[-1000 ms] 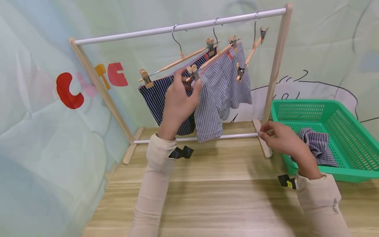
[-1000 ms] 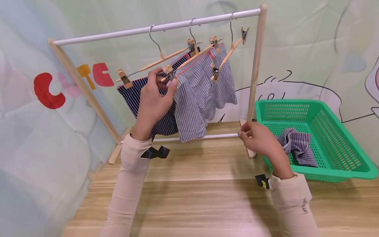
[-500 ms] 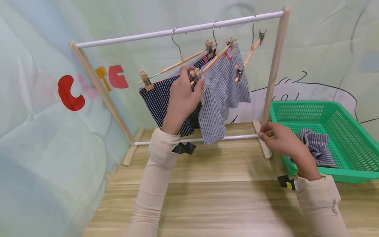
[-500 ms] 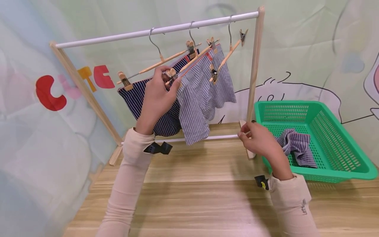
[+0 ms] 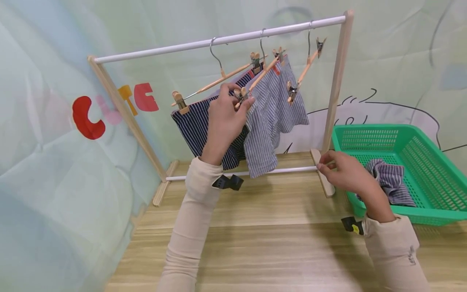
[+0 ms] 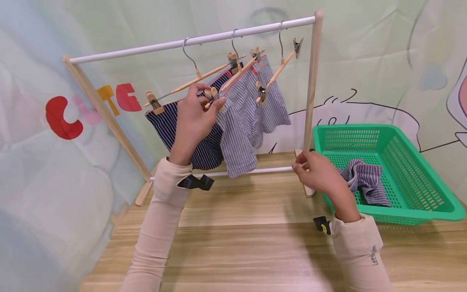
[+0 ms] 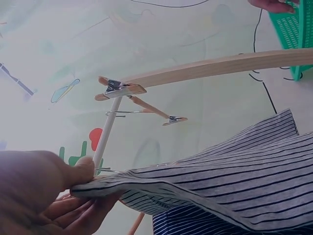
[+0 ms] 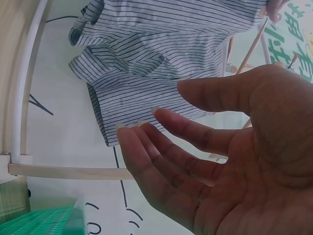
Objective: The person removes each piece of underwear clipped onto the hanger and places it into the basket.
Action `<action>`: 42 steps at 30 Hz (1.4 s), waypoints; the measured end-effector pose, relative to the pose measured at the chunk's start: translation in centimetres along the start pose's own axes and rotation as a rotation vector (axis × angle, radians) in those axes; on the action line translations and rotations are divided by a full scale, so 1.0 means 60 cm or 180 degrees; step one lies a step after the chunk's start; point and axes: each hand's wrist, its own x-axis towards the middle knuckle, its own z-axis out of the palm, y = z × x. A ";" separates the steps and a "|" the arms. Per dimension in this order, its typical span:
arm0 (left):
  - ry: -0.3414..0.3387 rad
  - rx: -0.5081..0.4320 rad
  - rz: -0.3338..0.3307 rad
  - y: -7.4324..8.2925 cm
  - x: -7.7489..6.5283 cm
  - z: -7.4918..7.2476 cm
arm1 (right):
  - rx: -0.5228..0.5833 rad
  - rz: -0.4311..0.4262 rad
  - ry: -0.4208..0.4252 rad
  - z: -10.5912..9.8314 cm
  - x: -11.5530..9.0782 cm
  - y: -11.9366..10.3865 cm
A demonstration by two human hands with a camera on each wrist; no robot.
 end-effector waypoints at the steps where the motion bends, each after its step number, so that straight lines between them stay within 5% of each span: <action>1: 0.0011 -0.0010 -0.0006 0.000 0.000 0.000 | 0.0001 0.0002 0.0004 0.000 0.000 0.000; 19: 0.0397 -0.0039 0.0068 0.002 0.001 0.002 | -0.0004 0.0049 0.0020 -0.002 0.000 -0.002; 36: 0.0489 -0.0103 -0.0075 0.001 -0.011 -0.013 | -0.0041 -0.0006 0.0025 0.002 -0.001 -0.002; 42: 0.0559 -0.0109 0.0020 -0.004 -0.017 -0.016 | -0.0035 -0.0029 0.0038 0.003 0.000 -0.003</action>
